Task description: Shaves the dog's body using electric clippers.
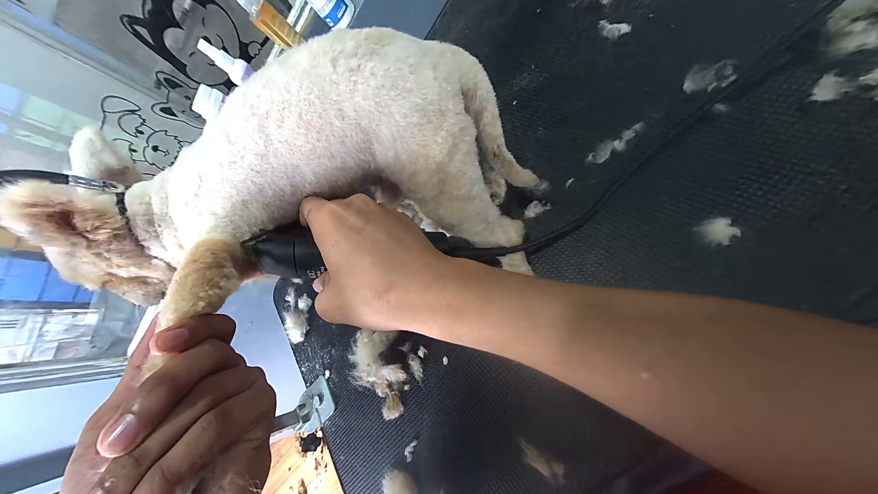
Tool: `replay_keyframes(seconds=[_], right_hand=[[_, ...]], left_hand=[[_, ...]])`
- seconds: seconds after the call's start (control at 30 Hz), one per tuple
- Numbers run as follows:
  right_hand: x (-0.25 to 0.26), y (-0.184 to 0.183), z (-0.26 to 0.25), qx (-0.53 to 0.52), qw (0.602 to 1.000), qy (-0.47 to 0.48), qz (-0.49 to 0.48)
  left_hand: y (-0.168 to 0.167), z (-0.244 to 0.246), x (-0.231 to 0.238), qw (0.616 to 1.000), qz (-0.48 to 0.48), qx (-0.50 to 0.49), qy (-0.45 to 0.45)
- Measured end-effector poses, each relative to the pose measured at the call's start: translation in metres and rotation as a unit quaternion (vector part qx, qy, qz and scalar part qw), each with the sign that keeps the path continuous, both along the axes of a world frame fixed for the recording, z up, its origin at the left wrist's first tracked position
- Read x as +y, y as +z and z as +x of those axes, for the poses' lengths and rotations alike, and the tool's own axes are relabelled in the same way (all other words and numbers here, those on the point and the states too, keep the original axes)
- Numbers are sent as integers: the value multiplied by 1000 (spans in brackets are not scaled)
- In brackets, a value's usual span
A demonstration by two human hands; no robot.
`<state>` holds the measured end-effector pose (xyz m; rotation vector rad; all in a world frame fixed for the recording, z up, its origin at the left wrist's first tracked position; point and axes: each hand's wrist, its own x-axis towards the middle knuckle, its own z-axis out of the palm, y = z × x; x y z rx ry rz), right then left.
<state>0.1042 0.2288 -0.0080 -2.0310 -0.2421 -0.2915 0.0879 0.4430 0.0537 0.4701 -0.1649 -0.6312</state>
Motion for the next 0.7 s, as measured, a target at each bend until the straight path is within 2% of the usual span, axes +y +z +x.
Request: replay_keyframes(seconds=[0.1,0.2,0.4,0.53,0.7], right_hand=[[-3,1,-1,2,1000,24,18],[-6,-1,-10,10,1000,-1,22],[-8,6,-20,86,993,-50,-57],[-3,11,-17,78,988,-41,-129],[-2,16,-11,22,988,-21,-153]], left_hand=[[0,-1,0,1000,-2,-5,5],[2,-2,-1,1000,5,-2,3],[2,-3,-3,1000,17,-10,-15],[2,-3,-7,1000,18,5,-19],[2,-1,-2,999,24,-5,-33]])
